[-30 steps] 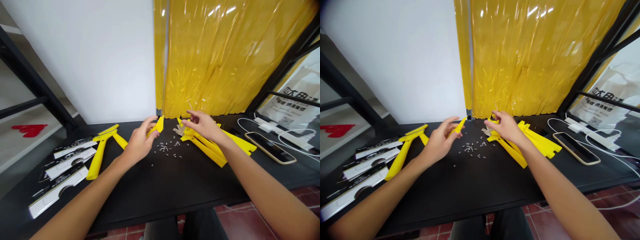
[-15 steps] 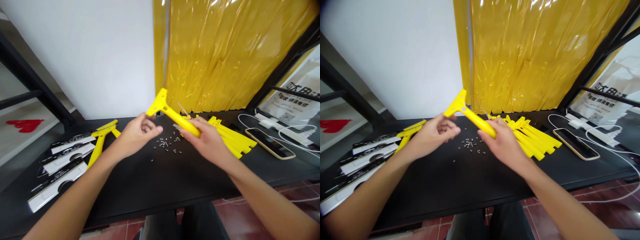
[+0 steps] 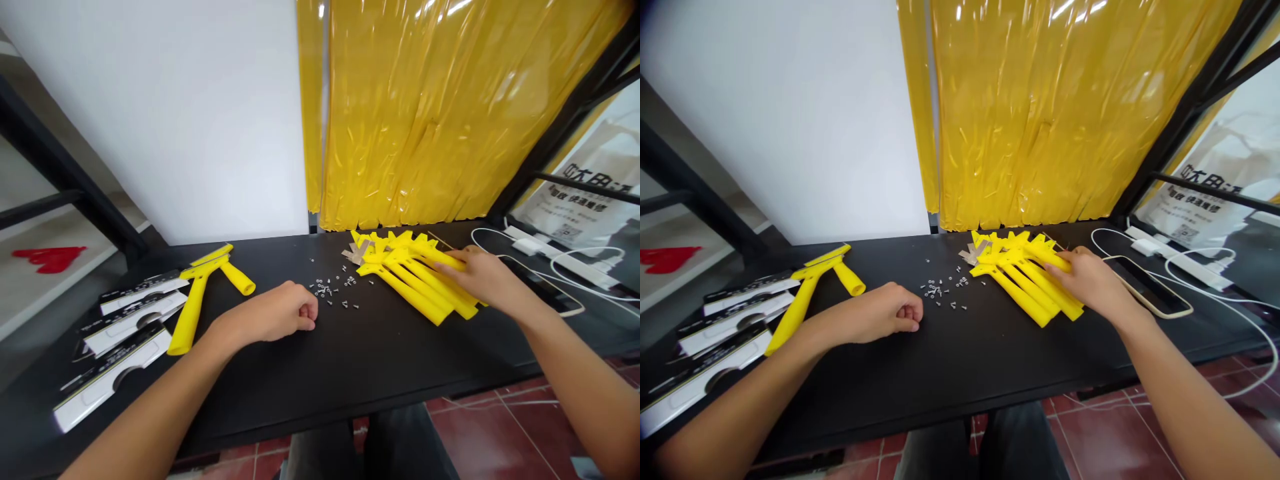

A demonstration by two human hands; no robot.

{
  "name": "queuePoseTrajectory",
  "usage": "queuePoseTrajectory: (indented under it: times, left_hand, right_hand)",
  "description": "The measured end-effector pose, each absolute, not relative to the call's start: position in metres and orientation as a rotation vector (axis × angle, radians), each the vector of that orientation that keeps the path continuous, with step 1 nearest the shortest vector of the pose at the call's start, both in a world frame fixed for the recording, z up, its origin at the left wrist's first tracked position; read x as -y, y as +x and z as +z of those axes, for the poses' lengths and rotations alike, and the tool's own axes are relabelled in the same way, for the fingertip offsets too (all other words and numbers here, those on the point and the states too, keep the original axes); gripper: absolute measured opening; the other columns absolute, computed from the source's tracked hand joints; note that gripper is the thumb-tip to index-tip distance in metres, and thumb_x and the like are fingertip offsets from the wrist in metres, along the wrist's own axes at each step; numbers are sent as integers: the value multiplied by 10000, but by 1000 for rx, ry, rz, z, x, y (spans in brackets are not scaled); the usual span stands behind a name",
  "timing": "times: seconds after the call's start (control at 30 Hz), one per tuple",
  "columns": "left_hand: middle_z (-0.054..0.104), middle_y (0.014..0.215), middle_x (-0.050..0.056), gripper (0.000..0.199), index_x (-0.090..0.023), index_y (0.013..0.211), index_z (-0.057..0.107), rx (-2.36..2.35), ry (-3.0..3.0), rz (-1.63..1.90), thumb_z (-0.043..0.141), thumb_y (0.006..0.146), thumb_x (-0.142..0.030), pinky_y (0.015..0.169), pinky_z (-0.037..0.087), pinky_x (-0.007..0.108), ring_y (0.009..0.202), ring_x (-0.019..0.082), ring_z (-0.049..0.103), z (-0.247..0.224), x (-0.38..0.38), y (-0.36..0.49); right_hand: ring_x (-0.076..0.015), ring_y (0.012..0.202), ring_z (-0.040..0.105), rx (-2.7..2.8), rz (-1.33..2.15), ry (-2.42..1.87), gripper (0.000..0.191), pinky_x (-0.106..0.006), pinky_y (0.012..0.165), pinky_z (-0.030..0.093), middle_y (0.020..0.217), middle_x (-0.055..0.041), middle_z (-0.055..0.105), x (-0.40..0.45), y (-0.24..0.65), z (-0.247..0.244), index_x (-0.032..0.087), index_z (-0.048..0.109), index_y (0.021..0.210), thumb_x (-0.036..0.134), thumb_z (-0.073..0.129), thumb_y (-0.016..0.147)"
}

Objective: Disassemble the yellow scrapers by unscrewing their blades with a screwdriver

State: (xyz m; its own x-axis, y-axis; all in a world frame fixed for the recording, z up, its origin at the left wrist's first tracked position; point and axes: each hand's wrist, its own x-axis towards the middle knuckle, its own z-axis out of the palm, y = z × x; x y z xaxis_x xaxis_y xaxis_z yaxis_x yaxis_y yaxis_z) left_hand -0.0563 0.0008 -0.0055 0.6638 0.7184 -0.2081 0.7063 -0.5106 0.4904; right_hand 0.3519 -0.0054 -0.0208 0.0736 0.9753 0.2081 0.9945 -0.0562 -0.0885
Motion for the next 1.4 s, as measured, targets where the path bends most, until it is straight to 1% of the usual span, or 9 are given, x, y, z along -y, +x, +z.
queuePoseTrajectory:
  times: [0.23, 0.4, 0.63, 0.77, 0.87, 0.97, 1.2, 1.3, 1.4]
  left_hand:
    - [694, 950, 57, 222, -188, 934, 722, -1102, 2651, 355, 506, 971, -219, 813, 455, 300, 893, 192, 644, -32, -5, -37]
    - [675, 943, 58, 246, -193, 1003, 711, -1185, 2736, 404, 476, 998, -266, 756, 461, 294, 850, 191, 646, -34, -1, -29]
    - [699, 1001, 246, 582, -95, 1176, 613, -2400, 2334, 264, 298, 1000, -551, 745, 480, 445, 941, 407, 665, 14, -18, -80]
    - [627, 1233, 329, 614, -82, 1227, 597, -2666, 1821, 25, 465, 901, -586, 832, 472, 499, 1126, 488, 604, 25, -34, -128]
    - [666, 1218, 291, 485, -141, 1157, 643, -2567, 1750, -96, 533, 859, -507, 808, 471, 488, 1103, 474, 625, 23, -39, -150]
    - [695, 1185, 253, 348, -185, 1055, 675, -2525, 1786, -161, 629, 774, -383, 767, 480, 466, 1078, 465, 645, 22, -40, -156]
    - [693, 1119, 262, 393, -170, 1094, 642, -2526, 1856, -129, 636, 732, -325, 739, 479, 478, 1033, 488, 653, 24, -38, -151]
    - [696, 1002, 225, 404, -175, 1145, 610, -2546, 1933, 231, 567, 820, -410, 692, 478, 476, 901, 438, 678, 30, -35, -139]
    - [662, 824, 92, 332, -213, 1151, 571, -2069, 1829, 774, 516, 876, -390, 558, 472, 374, 592, 237, 629, 33, -30, -114]
  right_hand:
    - [-276, 797, 651, 1968, -121, -2151, 530, -356, 731, 427, 943, -112, 630, 0, 358, -37, 156, 734, 1193, 548, 477, 946]
    - [-265, 753, 638, 1929, -212, -2051, 485, -370, 725, 435, 895, -90, 594, 5, 354, -36, 196, 750, 1131, 570, 516, 928]
    - [-277, 978, 653, 1881, -199, -1461, 342, -383, 891, 462, 1005, -134, 683, -2, 297, 11, 182, 695, 1138, 337, 416, 1015]
    - [-236, 812, 652, 1900, -49, -1297, 356, -374, 772, 482, 934, -80, 691, -19, 244, 33, 215, 608, 1286, 321, 403, 1015]
    - [-218, 761, 638, 1929, 89, -1197, 408, -361, 738, 470, 911, -62, 687, -28, 217, 25, 220, 491, 1401, 328, 412, 1015]
    - [-201, 755, 626, 1954, 238, -1170, 342, -337, 718, 452, 898, -48, 685, -31, 208, 3, 203, 508, 1312, 343, 440, 1008]
    - [-148, 651, 543, 2000, 387, -1149, 205, -281, 617, 383, 803, -2, 640, -25, 206, -14, 214, 558, 1134, 343, 468, 1002]
    - [-135, 611, 514, 1970, 384, -1106, 155, -275, 606, 376, 724, 28, 597, -22, 203, -9, 225, 559, 1078, 342, 498, 996]
    - [-134, 621, 542, 1878, 406, -1053, 127, -273, 616, 404, 709, 30, 600, -18, 202, -5, 228, 579, 1002, 350, 564, 970]
